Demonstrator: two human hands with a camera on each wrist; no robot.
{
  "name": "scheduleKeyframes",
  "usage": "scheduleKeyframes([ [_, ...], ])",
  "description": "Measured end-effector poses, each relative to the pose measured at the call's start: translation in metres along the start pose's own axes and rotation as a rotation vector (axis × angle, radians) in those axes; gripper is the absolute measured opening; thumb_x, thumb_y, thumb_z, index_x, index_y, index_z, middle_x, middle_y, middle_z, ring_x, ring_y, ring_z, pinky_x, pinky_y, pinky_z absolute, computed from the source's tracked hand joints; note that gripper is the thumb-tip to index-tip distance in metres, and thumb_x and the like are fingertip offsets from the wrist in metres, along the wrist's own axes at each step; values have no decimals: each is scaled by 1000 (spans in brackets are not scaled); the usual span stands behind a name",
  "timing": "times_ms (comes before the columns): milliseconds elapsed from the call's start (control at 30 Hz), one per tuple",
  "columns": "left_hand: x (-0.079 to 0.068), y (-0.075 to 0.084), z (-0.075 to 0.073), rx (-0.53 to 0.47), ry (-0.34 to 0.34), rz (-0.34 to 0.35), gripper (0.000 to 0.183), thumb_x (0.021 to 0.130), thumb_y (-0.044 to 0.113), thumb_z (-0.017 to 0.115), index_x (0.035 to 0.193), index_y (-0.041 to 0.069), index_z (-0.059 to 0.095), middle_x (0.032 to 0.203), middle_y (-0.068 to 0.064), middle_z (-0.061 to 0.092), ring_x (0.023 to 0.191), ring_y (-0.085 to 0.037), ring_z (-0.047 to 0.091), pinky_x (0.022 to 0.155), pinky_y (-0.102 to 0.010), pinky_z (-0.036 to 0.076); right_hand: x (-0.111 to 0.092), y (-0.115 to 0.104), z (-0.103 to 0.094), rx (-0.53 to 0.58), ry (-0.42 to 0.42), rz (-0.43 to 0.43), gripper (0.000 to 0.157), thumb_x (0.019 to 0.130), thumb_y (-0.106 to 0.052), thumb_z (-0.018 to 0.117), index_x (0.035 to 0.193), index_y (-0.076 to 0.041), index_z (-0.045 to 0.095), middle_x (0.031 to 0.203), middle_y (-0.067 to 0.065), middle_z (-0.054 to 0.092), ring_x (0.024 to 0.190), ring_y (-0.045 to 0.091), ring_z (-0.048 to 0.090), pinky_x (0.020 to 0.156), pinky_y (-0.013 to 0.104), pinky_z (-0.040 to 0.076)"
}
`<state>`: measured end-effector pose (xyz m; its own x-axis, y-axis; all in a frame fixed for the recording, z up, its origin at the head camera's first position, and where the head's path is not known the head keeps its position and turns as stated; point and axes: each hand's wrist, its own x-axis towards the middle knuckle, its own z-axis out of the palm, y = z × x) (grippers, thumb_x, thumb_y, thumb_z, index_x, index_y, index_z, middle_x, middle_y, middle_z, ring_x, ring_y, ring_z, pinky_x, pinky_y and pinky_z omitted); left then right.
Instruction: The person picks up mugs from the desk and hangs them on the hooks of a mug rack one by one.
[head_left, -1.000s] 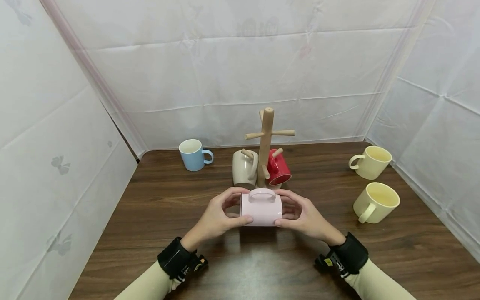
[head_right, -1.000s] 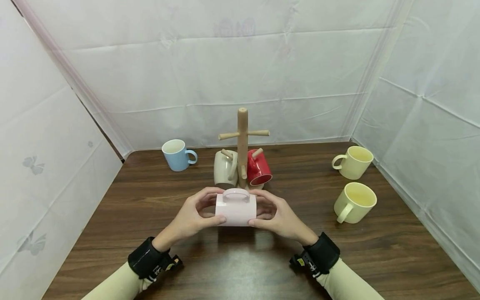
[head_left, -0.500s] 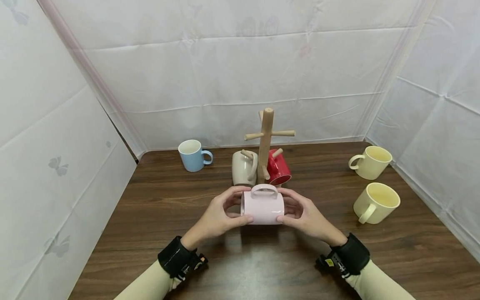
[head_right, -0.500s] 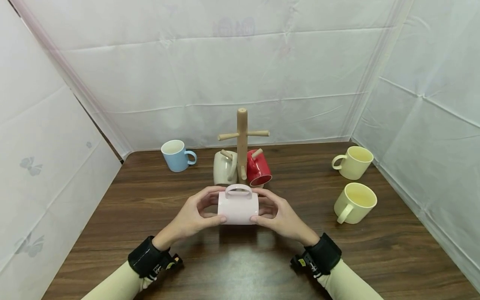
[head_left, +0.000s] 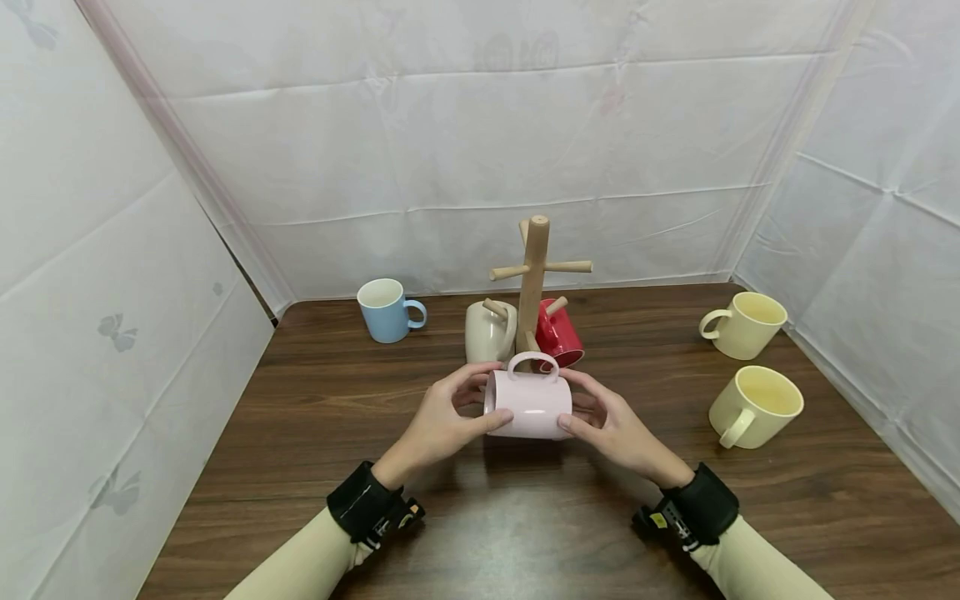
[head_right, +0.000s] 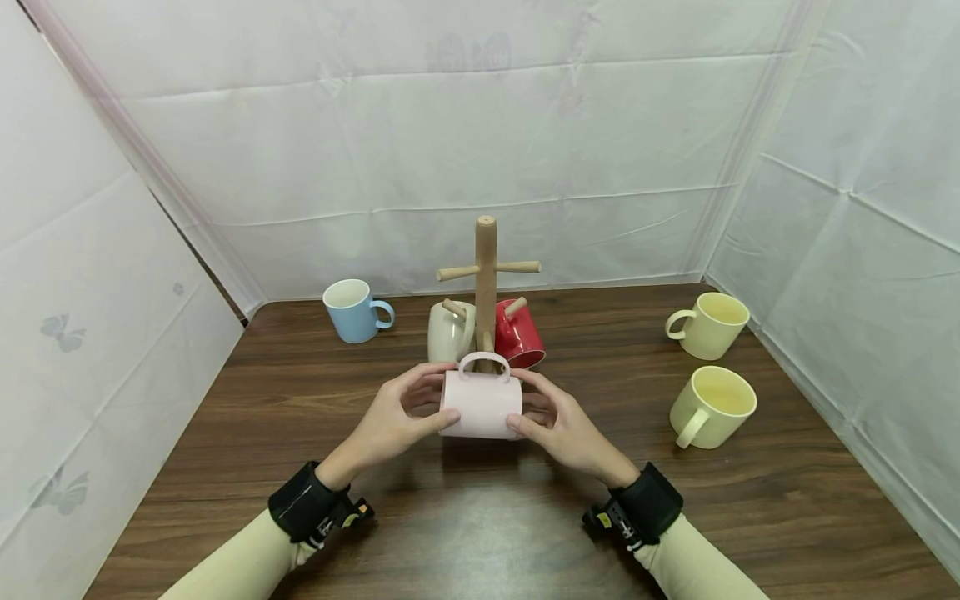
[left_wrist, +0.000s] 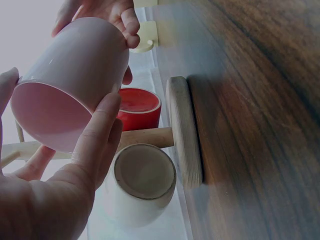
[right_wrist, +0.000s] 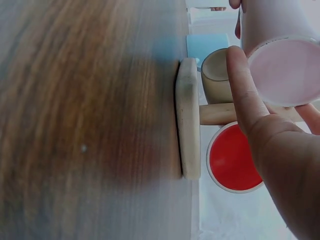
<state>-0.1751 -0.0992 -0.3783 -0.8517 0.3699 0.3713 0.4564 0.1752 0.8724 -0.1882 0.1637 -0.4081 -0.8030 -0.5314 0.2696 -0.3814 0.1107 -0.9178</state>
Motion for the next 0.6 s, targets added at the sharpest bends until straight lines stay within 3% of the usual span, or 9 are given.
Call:
scheduleKeyframes([
  [233, 7, -2, 0, 8, 25, -18, 55, 78, 17, 74, 127, 5, 52, 108, -13, 61, 94, -18, 60, 81, -51, 49, 3, 21, -2, 53, 3, 11, 57, 90, -9, 58, 141, -15, 34, 129, 19, 47, 106, 25, 55, 74, 40, 54],
  [367, 10, -3, 1, 8, 38, -25, 54, 78, 16, 74, 126, 3, 53, 109, -15, 61, 91, -19, 61, 78, -52, 50, 5, 35, -2, 137, -15, 26, 57, 92, -7, 55, 142, -16, 31, 130, 21, 44, 102, 31, 57, 73, 48, 53],
  [600, 14, -1, 5, 71, 93, -68, 49, 78, 19, 74, 122, 5, 56, 105, -12, 64, 83, -20, 63, 71, -46, 53, 8, 39, -2, 243, -50, 77, 56, 95, -9, 51, 144, -17, 26, 127, 27, 41, 95, 37, 59, 75, 57, 49],
])
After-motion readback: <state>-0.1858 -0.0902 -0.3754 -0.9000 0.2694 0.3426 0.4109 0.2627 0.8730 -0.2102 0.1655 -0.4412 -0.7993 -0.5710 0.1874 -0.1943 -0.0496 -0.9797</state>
